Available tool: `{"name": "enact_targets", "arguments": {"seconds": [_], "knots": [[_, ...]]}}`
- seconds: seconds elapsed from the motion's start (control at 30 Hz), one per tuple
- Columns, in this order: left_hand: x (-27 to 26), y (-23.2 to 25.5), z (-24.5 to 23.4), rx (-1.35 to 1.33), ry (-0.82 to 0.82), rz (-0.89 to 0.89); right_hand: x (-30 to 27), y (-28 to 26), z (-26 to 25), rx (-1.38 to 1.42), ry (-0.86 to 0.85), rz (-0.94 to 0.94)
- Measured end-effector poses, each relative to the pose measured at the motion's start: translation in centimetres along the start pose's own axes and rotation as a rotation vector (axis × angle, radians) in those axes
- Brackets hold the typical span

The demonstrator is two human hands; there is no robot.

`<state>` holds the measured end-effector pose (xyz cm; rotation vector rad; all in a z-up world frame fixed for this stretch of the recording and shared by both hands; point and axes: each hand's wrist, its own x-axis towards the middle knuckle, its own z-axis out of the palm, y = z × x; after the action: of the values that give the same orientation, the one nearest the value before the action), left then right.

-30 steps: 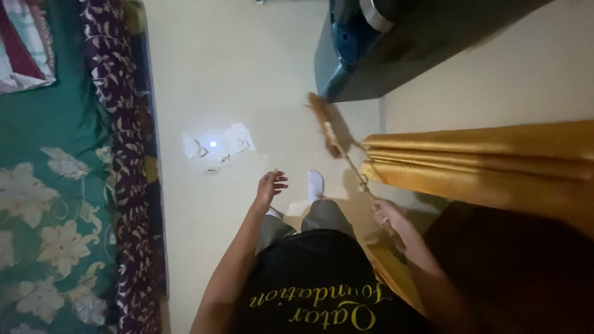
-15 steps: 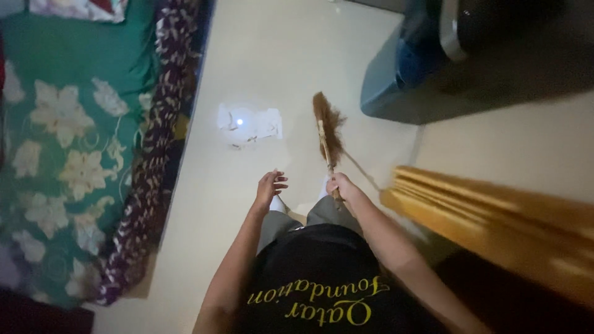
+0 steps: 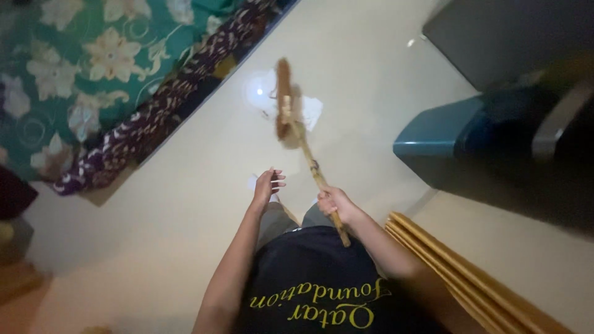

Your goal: Using a handheld duster to sweep pieces of paper on the floor into a pile.

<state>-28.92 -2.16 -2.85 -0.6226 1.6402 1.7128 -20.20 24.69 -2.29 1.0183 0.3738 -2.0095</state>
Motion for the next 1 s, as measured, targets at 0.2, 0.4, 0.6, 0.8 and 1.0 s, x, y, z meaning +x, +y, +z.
{"name": "enact_targets", "arguments": {"seconds": [0.2,0.4,0.6,0.8,1.0], "knots": [[0.7,0.4,-6.5,-0.068,0.067,-0.08,11.1,-4.0,6.9,-0.1,0.054,0.202],[2.1,0.7,-14.3,-0.174,0.096,-0.053,13.9,-3.7,10.1,-0.28,0.313,0.034],[2.5,2.2,-21.0,-0.195,0.132,-0.046,13.6,-7.6,6.9,-0.438,0.54,0.07],[3.2,3.4,-24.0,-0.247,0.149,-0.03,15.6,-9.7,6.8,-0.76,0.639,0.048],[2.9,3.7,-24.9,-0.31,0.178,-0.016,14.0,-9.5,15.0,-0.986,0.73,-0.121]]}}
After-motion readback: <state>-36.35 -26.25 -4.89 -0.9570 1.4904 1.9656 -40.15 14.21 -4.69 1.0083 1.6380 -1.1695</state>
